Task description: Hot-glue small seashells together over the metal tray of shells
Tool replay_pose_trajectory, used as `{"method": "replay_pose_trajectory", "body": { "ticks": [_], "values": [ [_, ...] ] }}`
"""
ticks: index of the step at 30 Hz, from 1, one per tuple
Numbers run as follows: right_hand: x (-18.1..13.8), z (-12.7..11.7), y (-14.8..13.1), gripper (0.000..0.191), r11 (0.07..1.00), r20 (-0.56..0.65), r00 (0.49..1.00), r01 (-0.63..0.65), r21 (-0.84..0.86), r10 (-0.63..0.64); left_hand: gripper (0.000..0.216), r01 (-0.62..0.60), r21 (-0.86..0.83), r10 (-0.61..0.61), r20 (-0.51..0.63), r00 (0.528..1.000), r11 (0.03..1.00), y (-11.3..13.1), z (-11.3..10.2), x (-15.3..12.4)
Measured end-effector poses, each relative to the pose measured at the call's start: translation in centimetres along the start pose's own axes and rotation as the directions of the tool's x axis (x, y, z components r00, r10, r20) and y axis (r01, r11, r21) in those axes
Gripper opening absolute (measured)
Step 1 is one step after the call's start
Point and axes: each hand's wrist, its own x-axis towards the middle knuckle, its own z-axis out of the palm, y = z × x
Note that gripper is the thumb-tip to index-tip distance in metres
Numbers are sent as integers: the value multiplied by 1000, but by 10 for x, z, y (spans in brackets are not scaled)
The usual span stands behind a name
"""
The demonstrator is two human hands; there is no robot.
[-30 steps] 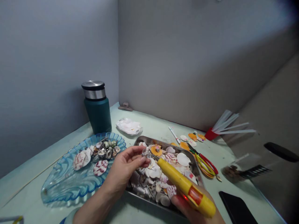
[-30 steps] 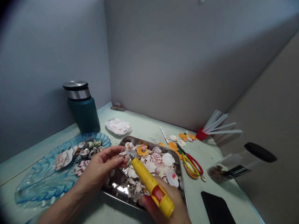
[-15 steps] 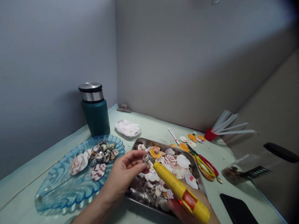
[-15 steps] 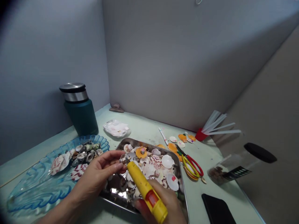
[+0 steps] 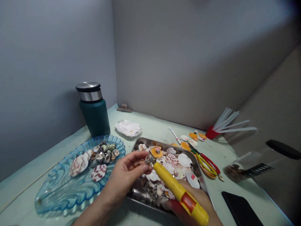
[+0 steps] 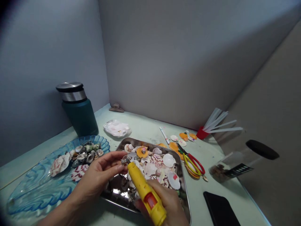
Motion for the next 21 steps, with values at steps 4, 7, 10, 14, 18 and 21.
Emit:
{"method": "replay_pose_trajectory", "body": {
  "ticks": [4,7,10,14,18,21],
  "values": [
    [-3,2,6,24,1000,-30,999,-31,1,31,35,-6,19,6,4,1000,1000,-4,-2,1],
    [-4,3,6,27,998,-44,997,-69,6,69,33,-10,16,10,-3,1000,1000,-3,-1,1],
    [-1,2,-1,21,995,0,1000,-18,95,19,33,6,15,-6,-11,1000,1000,0,0,0],
    [3,-1,-11,17,991,-7,1000,-3,135,4,32,-8,1,8,-10,1000,1000,1,1,-1],
    [3,-3,-12,19,996,-3,1000,-27,82,27,33,-14,-19,14,-1,1000,1000,-1,0,1],
    [2,-2,-9,21,997,-1,1000,-27,71,27,33,-13,-24,13,4,1000,1000,-2,0,0]
  ]
}}
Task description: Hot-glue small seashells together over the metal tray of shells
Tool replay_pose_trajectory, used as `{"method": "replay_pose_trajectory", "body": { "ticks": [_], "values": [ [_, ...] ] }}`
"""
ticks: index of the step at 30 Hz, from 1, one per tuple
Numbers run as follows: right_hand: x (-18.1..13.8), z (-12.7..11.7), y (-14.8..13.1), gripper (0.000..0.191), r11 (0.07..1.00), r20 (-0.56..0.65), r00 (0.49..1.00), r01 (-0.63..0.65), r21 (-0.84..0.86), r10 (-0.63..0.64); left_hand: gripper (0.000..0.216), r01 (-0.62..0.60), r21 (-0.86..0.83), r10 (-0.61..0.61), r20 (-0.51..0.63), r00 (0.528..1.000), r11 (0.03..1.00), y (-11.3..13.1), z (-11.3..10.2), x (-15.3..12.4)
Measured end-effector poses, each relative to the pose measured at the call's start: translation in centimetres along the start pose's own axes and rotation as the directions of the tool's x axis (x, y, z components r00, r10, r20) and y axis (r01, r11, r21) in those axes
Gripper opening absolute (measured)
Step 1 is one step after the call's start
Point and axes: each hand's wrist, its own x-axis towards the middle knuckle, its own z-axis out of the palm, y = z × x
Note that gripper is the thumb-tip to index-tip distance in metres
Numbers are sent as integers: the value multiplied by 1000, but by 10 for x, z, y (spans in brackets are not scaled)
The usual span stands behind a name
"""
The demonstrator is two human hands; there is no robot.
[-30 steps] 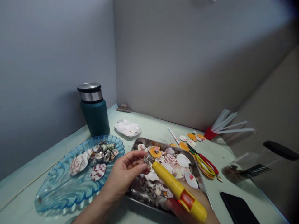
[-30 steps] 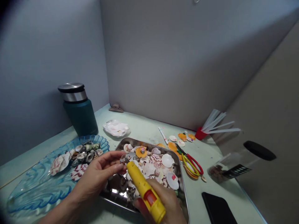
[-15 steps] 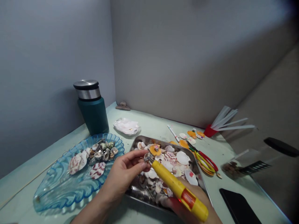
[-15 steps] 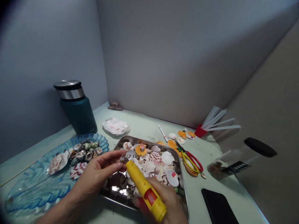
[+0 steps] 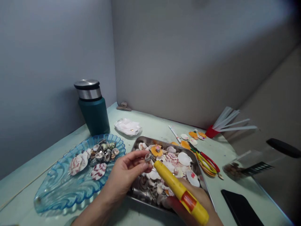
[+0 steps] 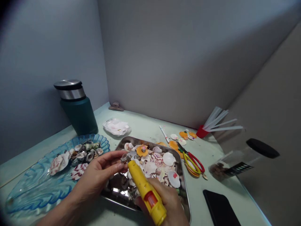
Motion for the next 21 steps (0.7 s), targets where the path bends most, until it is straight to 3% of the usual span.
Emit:
{"method": "replay_pose_trajectory", "body": {
  "ticks": [7,15,21],
  "values": [
    [-2,6,5,21,997,-23,999,34,64,-33,32,19,-19,-19,-1,1000,1000,1,0,0],
    [-9,4,20,31,998,-117,993,-32,-62,25,29,8,2,-8,27,1000,1000,-2,-3,0],
    [-4,4,12,27,998,-50,999,-3,-55,0,28,13,35,-14,18,1000,999,-1,-2,0]
  ]
}}
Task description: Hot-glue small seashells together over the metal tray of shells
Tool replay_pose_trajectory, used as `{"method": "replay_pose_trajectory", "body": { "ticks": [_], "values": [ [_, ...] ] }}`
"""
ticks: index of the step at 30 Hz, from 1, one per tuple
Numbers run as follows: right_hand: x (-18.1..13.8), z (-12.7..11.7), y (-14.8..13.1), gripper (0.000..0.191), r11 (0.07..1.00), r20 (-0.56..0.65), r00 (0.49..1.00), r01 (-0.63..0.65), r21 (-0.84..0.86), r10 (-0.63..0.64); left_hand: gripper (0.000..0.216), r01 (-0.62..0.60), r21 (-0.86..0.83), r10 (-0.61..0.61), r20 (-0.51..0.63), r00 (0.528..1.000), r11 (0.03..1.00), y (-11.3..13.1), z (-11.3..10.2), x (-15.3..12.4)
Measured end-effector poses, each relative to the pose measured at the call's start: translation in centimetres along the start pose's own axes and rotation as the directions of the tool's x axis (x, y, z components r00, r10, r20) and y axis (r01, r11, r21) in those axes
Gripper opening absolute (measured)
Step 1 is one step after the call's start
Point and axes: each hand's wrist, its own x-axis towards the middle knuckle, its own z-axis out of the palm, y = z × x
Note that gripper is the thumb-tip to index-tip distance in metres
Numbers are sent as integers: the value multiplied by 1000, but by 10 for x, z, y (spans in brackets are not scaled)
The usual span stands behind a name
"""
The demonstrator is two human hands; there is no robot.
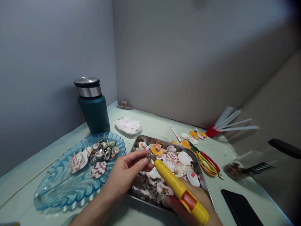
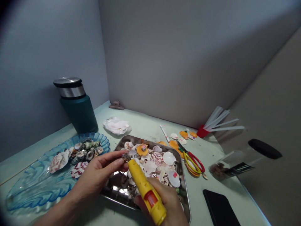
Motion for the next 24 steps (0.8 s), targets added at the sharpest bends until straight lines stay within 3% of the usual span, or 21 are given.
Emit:
{"method": "replay_pose_trajectory", "body": {
  "ticks": [7,13,24],
  "values": [
    [2,-1,-8,22,1000,-17,1000,-20,4,20,25,-38,47,40,-25,999,998,1,2,-1],
    [4,-2,-9,21,1000,51,999,-1,26,0,24,-59,-3,58,-43,997,998,3,4,-1],
    [2,2,-10,16,994,-5,996,94,58,-94,23,-106,-12,105,-84,991,994,3,6,-1]
  ]
}}
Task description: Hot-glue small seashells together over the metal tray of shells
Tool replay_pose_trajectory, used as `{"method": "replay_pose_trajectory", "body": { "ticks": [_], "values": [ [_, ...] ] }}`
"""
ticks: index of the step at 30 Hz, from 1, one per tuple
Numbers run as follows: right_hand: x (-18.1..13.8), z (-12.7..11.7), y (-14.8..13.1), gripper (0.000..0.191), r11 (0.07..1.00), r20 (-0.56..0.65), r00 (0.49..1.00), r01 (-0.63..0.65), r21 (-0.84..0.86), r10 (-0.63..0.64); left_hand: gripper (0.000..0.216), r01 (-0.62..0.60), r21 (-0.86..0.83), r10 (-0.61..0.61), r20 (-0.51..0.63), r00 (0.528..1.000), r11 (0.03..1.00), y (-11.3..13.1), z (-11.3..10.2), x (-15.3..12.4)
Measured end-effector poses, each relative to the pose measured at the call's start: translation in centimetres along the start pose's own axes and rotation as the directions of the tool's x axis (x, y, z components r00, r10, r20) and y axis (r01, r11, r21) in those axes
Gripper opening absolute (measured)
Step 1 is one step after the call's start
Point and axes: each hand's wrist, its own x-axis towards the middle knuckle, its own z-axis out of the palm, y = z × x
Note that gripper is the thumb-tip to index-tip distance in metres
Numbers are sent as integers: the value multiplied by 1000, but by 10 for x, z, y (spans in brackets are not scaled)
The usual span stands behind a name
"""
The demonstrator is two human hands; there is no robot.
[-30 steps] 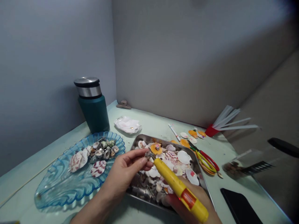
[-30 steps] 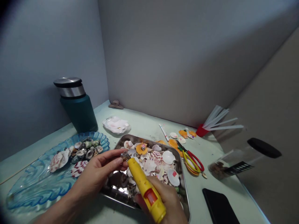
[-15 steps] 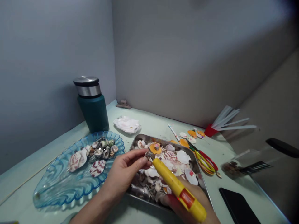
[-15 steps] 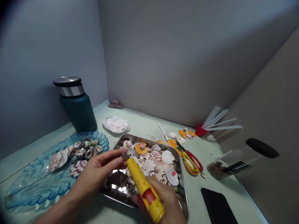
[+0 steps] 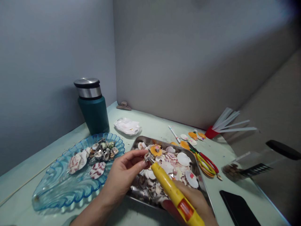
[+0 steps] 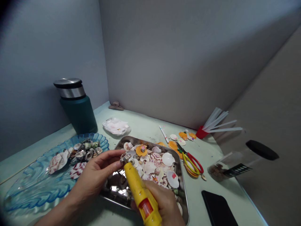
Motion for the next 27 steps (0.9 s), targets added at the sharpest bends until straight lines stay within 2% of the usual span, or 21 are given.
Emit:
{"method": "replay_pose_trajectory", "body": {
  "ticks": [3,12,17,23,27],
  "values": [
    [-1,-1,0,11,1000,20,1000,6,14,-6,22,-7,20,7,3,1000,1000,0,-1,-1],
    [2,-3,-7,19,994,-3,995,-99,53,99,22,36,-23,-35,38,999,999,-1,-3,0],
    [1,-2,-6,19,993,-1,995,-104,56,105,26,51,30,-53,55,997,998,-1,-5,-1],
    [3,-6,-4,17,992,54,991,-118,-35,120,36,71,137,-83,89,993,988,-1,-7,-2],
    [0,-6,-3,20,986,-18,987,-158,-58,157,39,65,166,-84,105,991,984,-1,-8,-2]
  ]
}}
